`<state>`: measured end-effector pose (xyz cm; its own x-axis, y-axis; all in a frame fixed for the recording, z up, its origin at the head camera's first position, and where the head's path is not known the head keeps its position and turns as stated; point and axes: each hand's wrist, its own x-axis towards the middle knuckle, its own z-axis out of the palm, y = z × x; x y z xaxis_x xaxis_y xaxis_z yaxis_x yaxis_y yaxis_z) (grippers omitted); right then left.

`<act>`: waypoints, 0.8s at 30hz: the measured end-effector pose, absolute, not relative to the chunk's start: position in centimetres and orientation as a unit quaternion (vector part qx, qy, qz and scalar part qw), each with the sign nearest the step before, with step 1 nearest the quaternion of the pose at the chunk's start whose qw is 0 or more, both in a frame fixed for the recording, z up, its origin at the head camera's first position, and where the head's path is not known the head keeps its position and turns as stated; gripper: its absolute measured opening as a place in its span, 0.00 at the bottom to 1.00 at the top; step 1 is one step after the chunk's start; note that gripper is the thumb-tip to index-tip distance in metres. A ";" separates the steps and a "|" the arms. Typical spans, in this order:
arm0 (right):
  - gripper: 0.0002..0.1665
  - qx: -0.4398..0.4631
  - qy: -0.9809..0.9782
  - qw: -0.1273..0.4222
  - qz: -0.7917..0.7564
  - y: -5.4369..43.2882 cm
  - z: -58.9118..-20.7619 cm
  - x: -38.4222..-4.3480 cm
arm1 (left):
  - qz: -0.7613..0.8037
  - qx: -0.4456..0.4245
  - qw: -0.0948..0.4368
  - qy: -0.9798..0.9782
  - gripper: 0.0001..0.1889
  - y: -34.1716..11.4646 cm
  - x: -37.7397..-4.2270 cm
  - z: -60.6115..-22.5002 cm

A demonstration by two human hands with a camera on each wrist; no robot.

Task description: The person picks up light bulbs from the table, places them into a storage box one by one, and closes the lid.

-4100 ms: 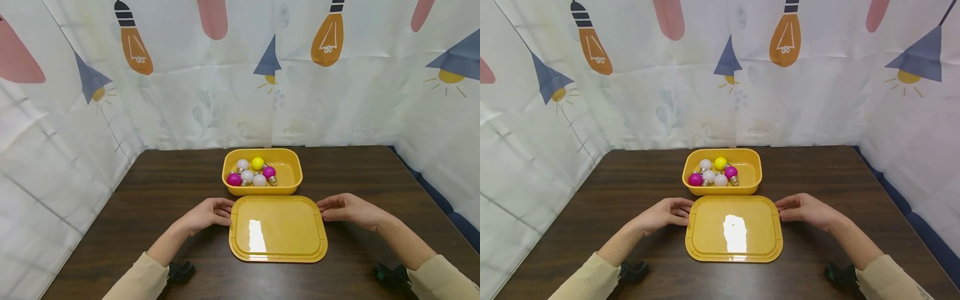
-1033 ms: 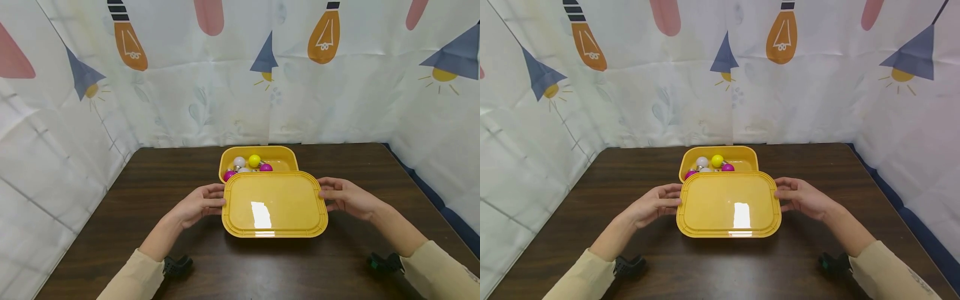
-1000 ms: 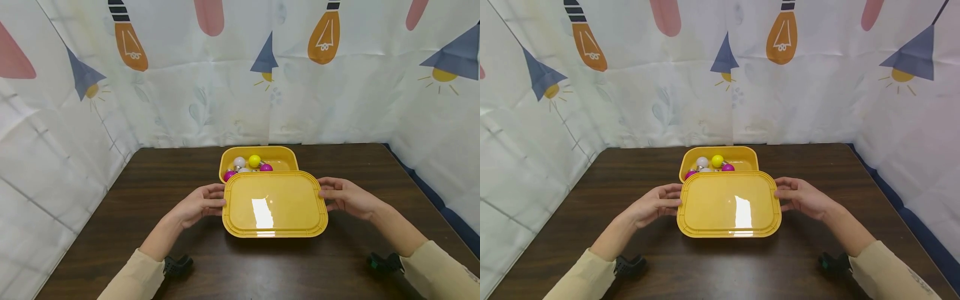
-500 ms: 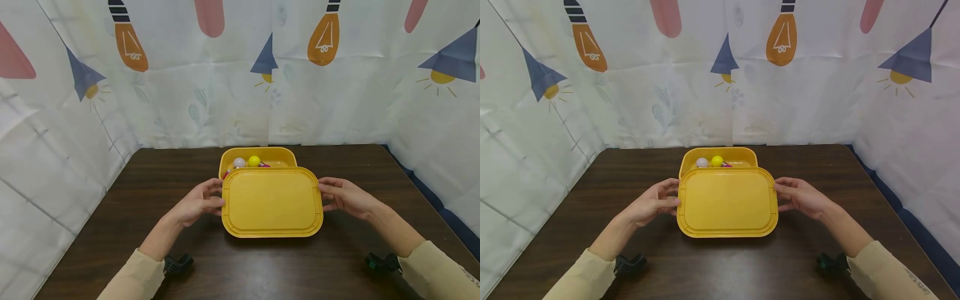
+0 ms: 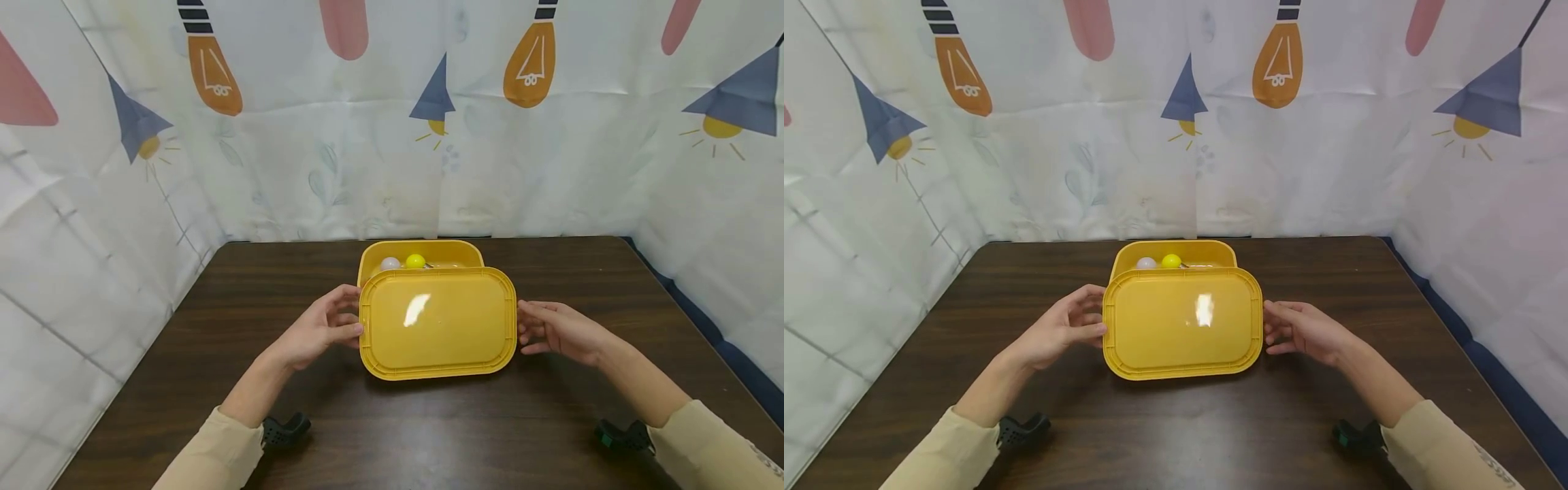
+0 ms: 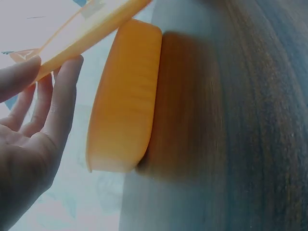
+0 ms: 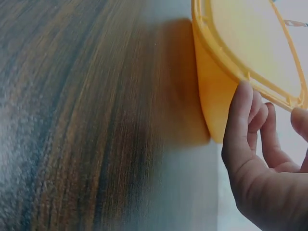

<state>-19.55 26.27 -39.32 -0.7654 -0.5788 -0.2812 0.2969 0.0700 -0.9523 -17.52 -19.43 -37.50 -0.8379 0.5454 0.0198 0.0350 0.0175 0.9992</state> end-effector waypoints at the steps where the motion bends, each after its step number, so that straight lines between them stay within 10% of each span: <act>1: 0.21 -0.105 0.656 0.326 -0.673 26.3 -39.3 -19.5 | 0.666 0.214 0.187 0.689 0.29 -19.4 -17.5 -37.5; 24: 0.28 -0.106 0.667 0.345 -0.652 27.2 -39.2 -19.2 | 0.653 0.258 0.119 0.702 0.27 -18.8 -17.0 -37.7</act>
<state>-19.23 27.20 -39.23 -0.7396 -0.5909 -0.3222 0.3083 0.1280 -0.9426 -16.99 -18.85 -37.66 -0.8384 0.5175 0.1709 0.2072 0.0128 0.9782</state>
